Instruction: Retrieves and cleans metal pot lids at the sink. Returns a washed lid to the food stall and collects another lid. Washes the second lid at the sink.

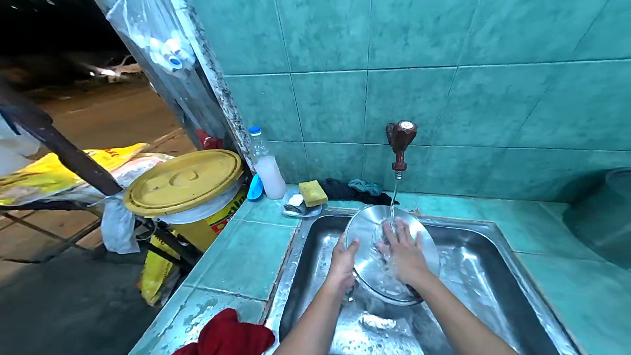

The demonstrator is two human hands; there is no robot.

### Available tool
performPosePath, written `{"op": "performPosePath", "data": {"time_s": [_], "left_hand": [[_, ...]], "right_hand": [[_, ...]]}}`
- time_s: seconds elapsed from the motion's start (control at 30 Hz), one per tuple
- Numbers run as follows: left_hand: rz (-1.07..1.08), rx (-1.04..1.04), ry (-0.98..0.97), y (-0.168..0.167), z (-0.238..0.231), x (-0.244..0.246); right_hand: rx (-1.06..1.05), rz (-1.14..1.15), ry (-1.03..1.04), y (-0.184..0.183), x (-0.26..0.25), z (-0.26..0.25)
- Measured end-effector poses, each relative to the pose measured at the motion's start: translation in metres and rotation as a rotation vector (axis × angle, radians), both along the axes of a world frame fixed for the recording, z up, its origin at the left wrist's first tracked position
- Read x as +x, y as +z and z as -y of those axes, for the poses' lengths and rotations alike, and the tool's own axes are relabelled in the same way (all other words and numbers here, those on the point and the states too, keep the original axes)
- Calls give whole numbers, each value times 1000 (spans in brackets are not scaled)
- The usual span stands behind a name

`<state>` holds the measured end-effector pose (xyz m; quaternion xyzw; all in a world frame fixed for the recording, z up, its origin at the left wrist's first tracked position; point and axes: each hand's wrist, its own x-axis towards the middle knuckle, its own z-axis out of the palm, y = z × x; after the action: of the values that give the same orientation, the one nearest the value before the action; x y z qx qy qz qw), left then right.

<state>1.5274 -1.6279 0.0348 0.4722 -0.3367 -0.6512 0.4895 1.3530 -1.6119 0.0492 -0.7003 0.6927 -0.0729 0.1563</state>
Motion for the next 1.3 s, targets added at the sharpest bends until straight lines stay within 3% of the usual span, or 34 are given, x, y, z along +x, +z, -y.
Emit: {"op": "performPosePath", "data": {"time_s": [0.07, 0.2, 0.3, 0.37, 0.5, 0.53, 0.6, 0.7, 0.77, 0.9, 0.97, 1.03, 1.17, 1.23, 1.3], "left_hand": [[-23, 4, -6, 0, -5, -4], [-71, 15, 32, 0, -12, -6], [-84, 11, 51, -2, -11, -3], [-71, 17, 39, -4, -10, 3], [-31, 64, 30, -2, -8, 18], [-19, 68, 11, -2, -6, 23], [19, 62, -32, -2, 0, 32], [208, -15, -86, -5, 15, 37], [453, -126, -128, -8, 27, 33], [1245, -211, -391, 10, 36, 6], [1408, -286, -475, 6, 36, -14], [1408, -436, -521, -1, 34, -33], [1198, -751, -767, 1, 24, -65], [1212, -774, -792, 6, 26, -65], [1292, -668, -700, 7, 33, -57]], "right_hand": [[-26, 31, 130, -1, 6, 13], [-43, -10, 83, 1, 18, 28], [-48, 16, 257, 0, 26, 28], [-73, 25, 264, -4, 17, 33], [17, 60, -42, -3, -24, 41], [33, 169, -140, -5, -38, 42], [72, 600, -331, -15, -63, 37], [146, 1235, -496, -24, -79, 11], [124, 1450, -554, -24, -77, -6], [-51, 1543, -601, -25, -64, -24], [-98, 1505, -616, -23, -55, -31], [-114, 1488, -655, -18, -45, -35], [-107, 1526, -684, -14, -34, -40], [-113, 1530, -678, -13, -33, -43], [-128, 1512, -697, -11, -34, -44]]}}
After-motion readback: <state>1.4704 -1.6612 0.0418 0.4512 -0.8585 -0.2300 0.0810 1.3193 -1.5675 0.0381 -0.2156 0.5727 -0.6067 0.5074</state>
